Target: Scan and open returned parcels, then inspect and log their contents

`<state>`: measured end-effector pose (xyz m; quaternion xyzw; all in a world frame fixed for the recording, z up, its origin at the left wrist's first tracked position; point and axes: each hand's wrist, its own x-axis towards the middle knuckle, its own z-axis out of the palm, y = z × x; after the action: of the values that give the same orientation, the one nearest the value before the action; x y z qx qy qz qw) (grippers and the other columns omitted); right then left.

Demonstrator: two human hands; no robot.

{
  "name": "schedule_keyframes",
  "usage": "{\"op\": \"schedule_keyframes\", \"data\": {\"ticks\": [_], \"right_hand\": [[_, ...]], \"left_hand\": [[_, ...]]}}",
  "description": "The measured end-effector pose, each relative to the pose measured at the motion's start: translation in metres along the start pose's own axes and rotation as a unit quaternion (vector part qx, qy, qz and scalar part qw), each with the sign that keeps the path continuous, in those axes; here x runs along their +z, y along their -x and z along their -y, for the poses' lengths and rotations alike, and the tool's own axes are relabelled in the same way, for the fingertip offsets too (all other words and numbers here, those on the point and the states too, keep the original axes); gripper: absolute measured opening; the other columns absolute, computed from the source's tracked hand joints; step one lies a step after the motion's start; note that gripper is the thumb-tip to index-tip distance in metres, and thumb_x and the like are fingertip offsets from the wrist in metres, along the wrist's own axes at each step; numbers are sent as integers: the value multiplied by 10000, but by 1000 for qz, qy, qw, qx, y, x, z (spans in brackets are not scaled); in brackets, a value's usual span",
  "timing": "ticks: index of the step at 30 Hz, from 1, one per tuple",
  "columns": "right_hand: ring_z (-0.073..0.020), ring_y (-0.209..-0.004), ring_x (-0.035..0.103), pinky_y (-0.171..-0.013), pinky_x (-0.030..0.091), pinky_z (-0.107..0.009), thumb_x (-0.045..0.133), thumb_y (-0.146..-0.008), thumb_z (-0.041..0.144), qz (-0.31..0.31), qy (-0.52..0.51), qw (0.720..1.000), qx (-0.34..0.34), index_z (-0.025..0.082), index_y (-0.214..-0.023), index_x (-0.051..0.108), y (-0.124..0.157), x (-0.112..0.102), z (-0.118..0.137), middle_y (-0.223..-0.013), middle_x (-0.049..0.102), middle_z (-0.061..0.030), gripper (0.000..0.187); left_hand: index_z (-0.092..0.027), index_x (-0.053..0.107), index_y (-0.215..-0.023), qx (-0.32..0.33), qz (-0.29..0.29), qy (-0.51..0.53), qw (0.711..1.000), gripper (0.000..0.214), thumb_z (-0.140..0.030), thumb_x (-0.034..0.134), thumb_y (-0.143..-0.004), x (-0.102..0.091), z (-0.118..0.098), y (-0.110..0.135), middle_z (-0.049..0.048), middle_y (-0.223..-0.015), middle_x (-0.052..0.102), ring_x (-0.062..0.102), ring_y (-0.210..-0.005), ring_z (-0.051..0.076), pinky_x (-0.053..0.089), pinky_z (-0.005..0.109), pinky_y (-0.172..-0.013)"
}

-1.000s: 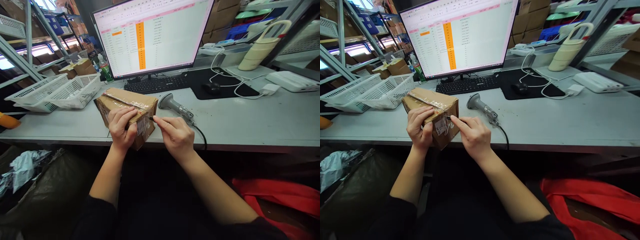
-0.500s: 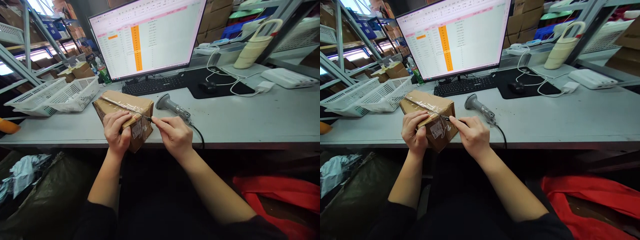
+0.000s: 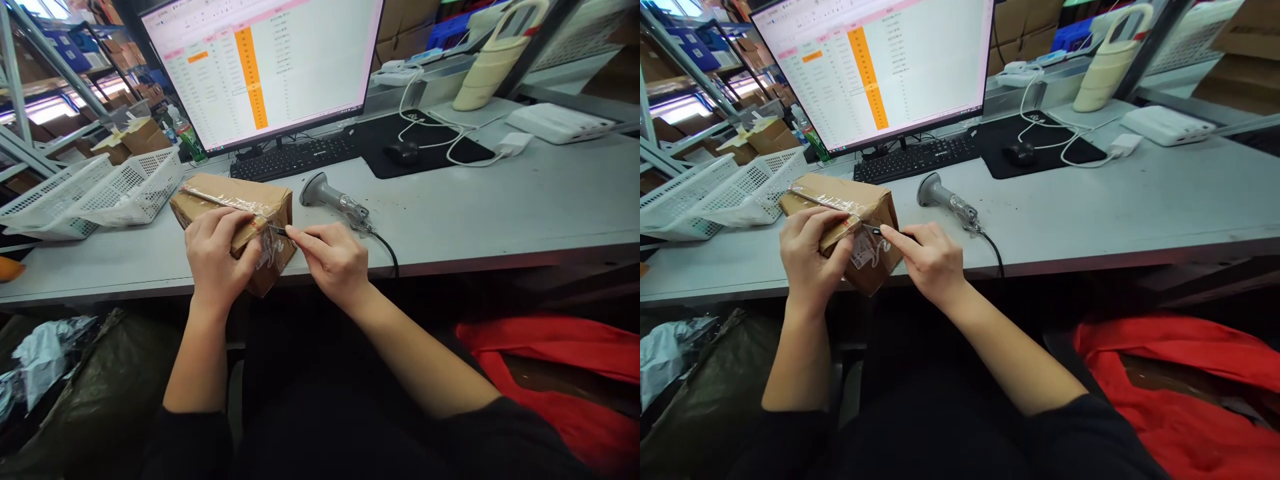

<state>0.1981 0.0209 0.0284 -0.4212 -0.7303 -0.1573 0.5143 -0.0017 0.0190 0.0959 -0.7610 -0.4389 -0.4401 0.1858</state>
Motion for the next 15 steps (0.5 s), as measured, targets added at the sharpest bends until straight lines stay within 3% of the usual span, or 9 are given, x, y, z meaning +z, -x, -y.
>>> {"op": "schedule_keyframes", "data": {"ticks": [6, 9, 13, 15], "right_hand": [[-157, -814, 581, -721, 459, -281, 566, -973, 148, 2, 27, 999, 18, 298, -1227, 731, -2, 5, 4, -937, 744, -2, 338], [-164, -825, 581, -724, 457, -289, 562, -977, 164, 3, 38, 999, 21, 326, -1244, 721, -6, 7, -6, -959, 743, -6, 350], [-196, -851, 593, -723, 474, -323, 516, -993, 193, -44, 56, 989, 131, 322, -1252, 714, -11, -3, -35, -982, 725, -44, 350], [-205, -861, 602, -736, 481, -333, 527, -989, 203, -60, 58, 985, 149, 303, -1236, 724, -9, -11, -40, -985, 724, -52, 332]], "left_hand": [[-220, 742, -1061, 1, -53, 14, 998, 226, -343, 596, -940, 10, 1, 2, 58, -1045, 722, 637, -1002, 225, 435, 377, -952], [-219, 743, -1045, 11, -61, 22, 998, 208, -337, 607, -941, 11, 1, 4, 58, -1036, 731, 638, -1000, 227, 433, 388, -953], [-219, 739, -1038, 17, -78, 51, 996, 178, -299, 625, -928, 8, 1, 8, 59, -1036, 736, 640, -992, 234, 439, 403, -941], [-216, 734, -1034, 13, -73, 61, 995, 172, -294, 622, -929, 8, 0, 7, 57, -1042, 738, 643, -1000, 236, 440, 407, -944]]}}
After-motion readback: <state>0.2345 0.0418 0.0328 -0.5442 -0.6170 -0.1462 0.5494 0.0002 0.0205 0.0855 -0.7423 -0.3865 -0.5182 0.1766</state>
